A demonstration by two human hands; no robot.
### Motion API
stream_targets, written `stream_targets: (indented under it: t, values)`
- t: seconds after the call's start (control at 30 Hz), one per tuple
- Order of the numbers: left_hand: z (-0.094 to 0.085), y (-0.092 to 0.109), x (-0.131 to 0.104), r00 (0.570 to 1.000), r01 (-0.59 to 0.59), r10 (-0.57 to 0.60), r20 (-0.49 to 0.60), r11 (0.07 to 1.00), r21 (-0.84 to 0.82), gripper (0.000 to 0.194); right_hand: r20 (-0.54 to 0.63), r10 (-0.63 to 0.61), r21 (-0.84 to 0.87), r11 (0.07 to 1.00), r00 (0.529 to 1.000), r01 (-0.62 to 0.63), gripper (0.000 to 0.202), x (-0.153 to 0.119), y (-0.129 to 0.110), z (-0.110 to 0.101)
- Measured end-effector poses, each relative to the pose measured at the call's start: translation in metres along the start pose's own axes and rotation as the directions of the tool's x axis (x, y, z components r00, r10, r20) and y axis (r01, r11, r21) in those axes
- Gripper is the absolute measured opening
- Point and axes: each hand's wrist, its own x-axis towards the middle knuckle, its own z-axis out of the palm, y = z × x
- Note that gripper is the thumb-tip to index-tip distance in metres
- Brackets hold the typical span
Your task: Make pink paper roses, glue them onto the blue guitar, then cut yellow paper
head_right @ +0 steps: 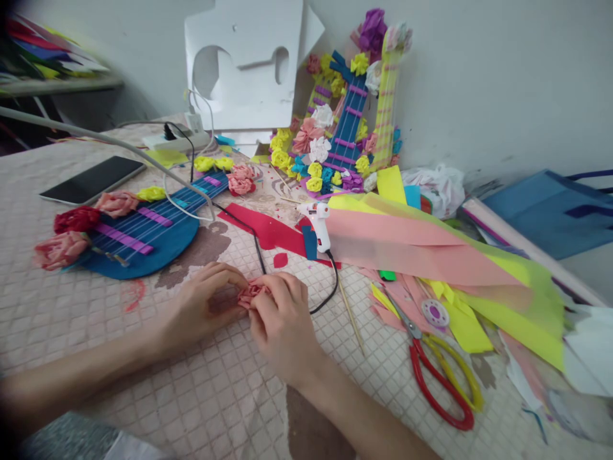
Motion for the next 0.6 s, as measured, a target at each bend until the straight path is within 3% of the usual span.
stream_targets:
  t: [0.6]
  values:
    - [-0.0016, 0.0022, 0.0000, 1.000, 0.004, -0.004, 0.011, 1.000, -0.011, 0.011, 0.002, 0.072, 0.113, 0.991, 0.997, -0.072, 0.028, 0.0033, 0.0049, 0.0053]
